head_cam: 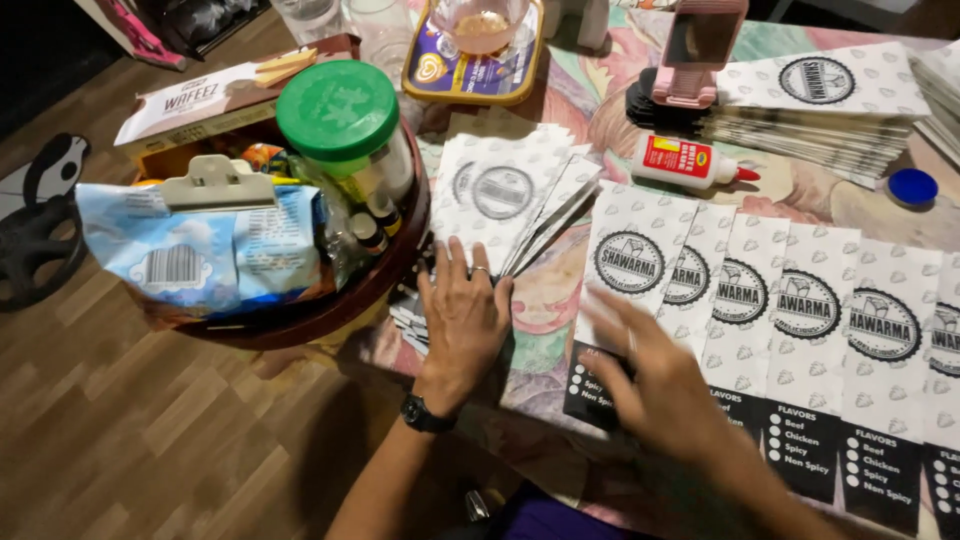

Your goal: Organizing and gluing paper sleeves for food packaging by laying them out, applying glue, and stacking them.

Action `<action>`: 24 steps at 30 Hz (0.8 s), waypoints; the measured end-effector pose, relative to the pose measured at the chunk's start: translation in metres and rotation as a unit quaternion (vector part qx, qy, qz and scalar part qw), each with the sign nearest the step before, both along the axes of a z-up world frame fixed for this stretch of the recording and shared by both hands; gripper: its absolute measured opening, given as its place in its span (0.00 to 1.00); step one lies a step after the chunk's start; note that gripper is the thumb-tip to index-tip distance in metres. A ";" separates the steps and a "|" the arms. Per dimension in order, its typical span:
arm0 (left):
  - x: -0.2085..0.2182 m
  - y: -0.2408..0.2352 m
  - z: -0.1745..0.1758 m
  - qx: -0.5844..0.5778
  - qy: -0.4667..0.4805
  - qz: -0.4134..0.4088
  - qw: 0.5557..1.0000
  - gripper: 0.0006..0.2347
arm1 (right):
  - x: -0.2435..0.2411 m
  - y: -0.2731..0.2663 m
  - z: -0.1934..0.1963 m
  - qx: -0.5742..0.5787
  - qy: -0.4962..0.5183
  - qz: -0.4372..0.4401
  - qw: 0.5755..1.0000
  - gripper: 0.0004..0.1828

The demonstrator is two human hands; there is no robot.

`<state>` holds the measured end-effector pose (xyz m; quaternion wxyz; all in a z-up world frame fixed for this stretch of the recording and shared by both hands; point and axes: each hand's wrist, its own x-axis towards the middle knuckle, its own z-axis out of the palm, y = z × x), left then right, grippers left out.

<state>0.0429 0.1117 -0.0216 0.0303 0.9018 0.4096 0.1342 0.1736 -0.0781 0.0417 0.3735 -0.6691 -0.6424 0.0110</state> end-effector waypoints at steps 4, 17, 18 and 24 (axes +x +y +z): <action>-0.007 0.001 0.000 0.016 -0.106 -0.034 0.994 0.23 | 0.027 0.073 -0.021 -0.139 0.114 -0.015 0.984 0.37; -0.016 0.014 0.001 0.111 -0.234 -0.104 0.960 0.08 | 0.035 0.112 0.004 -0.288 0.167 -0.091 0.939 0.39; -0.016 0.013 0.007 0.109 -0.235 -0.105 0.960 0.08 | 0.037 0.106 0.009 -0.289 0.166 -0.093 0.938 0.39; -0.017 0.010 0.032 0.006 -0.286 -0.039 0.958 0.07 | 0.055 0.070 0.023 -0.272 0.212 -0.080 0.935 0.37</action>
